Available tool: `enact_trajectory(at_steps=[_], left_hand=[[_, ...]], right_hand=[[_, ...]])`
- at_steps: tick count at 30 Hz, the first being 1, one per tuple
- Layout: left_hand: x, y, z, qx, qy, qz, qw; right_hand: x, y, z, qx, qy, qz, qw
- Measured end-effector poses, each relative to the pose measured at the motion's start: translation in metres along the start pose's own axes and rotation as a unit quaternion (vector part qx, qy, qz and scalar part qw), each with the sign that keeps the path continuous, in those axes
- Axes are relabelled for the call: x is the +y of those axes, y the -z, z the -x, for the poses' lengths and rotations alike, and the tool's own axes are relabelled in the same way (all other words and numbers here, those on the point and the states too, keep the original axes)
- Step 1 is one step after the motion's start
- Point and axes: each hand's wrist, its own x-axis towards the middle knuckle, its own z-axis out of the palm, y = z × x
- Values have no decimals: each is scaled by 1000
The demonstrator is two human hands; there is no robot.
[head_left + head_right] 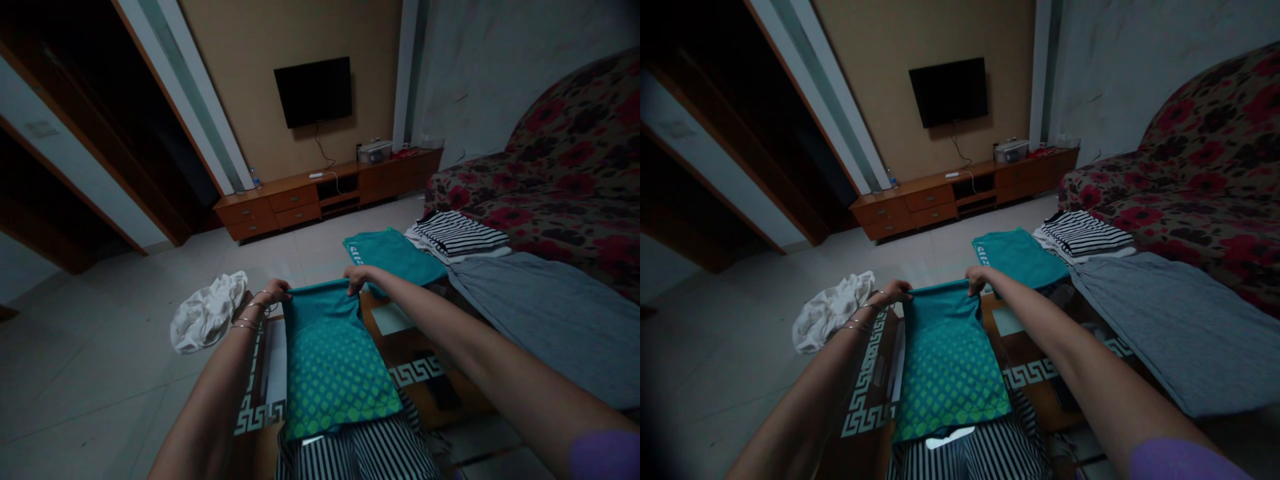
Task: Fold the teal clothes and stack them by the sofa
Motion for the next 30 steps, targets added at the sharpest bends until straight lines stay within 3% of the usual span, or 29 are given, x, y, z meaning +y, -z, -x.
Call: enact_trajectory(at_steps=[4,9,13,16,18,20,23,26,28,30], left_hand=[[15,34,11,48,-17,1,999],[49,103,30,190,-48,-23,980],[80,150,61,297,-87,-38,950],[90,154,90,367,-149,-68,916],[86,133,112,391,-190,-95,896],[73,92,136,382,-210,-123,892],[41,3,180,330,-223,-176,900],[13,-91,228,271,-218,-195,917],[2,-138,259,237,-223,-185,927],[0,-165,286,217,-215,-167,938]], right_hand=[[-25,28,22,64,15,24,998],[-69,81,55,205,61,69,974],[-99,113,84,355,134,105,919],[-105,111,104,435,195,125,870],[-97,90,115,452,224,143,851],[-79,51,124,446,252,172,841],[-35,-35,134,417,287,216,835],[14,-132,145,362,295,237,852],[39,-185,157,336,299,234,862],[53,-221,175,339,292,202,871]])
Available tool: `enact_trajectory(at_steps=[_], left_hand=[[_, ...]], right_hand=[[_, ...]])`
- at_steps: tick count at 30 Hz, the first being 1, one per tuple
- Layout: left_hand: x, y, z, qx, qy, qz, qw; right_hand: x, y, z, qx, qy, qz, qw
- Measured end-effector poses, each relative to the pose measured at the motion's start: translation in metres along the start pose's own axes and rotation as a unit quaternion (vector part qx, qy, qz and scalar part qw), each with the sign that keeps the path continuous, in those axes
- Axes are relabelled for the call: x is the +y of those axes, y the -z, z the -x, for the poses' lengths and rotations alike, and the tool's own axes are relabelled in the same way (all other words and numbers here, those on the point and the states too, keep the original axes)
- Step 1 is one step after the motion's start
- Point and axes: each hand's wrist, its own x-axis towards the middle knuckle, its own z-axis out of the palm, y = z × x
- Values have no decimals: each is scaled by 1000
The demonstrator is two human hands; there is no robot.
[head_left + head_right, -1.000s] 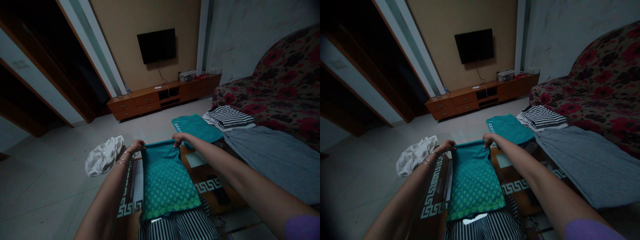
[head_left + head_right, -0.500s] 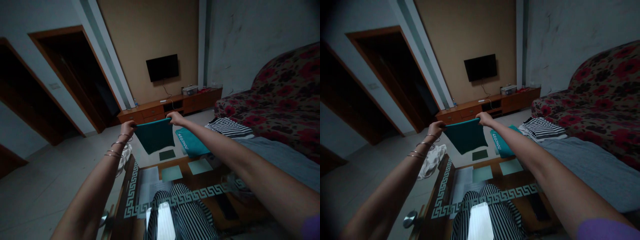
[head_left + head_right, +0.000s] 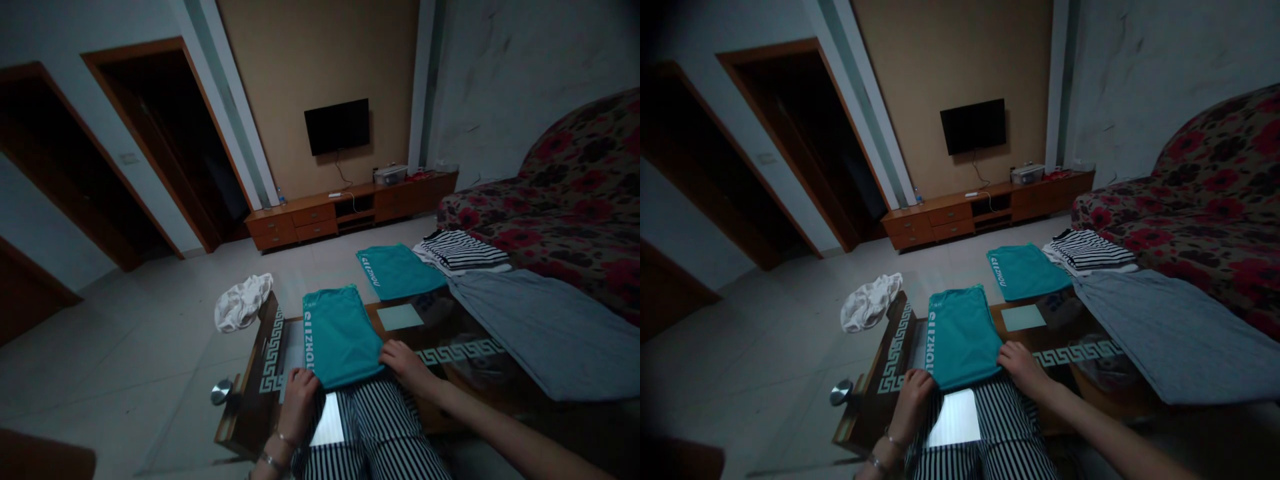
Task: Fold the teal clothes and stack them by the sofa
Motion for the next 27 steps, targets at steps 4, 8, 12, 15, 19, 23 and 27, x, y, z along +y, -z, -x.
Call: enact_trajectory(at_steps=[4,8,12,15,19,23,27], left_hand=[[23,6,29,-12,27,23,999],[31,8,47,-23,4,33,999],[39,-1,73,-40,-47,52,997],[48,0,89,-58,-90,84,991],[41,14,84,-68,-40,145,986],[-3,24,30,-10,128,154,980],[-48,13,-55,-39,253,87,963]], right_hand=[[-27,7,39,29,-51,-55,997],[-40,17,62,33,-65,-93,993],[-46,20,89,-11,-79,-118,990],[-52,30,107,-50,-77,-133,987],[-49,54,112,-103,-81,-176,976],[-15,54,78,-61,-157,-178,970],[25,23,5,-36,-238,-114,964]])
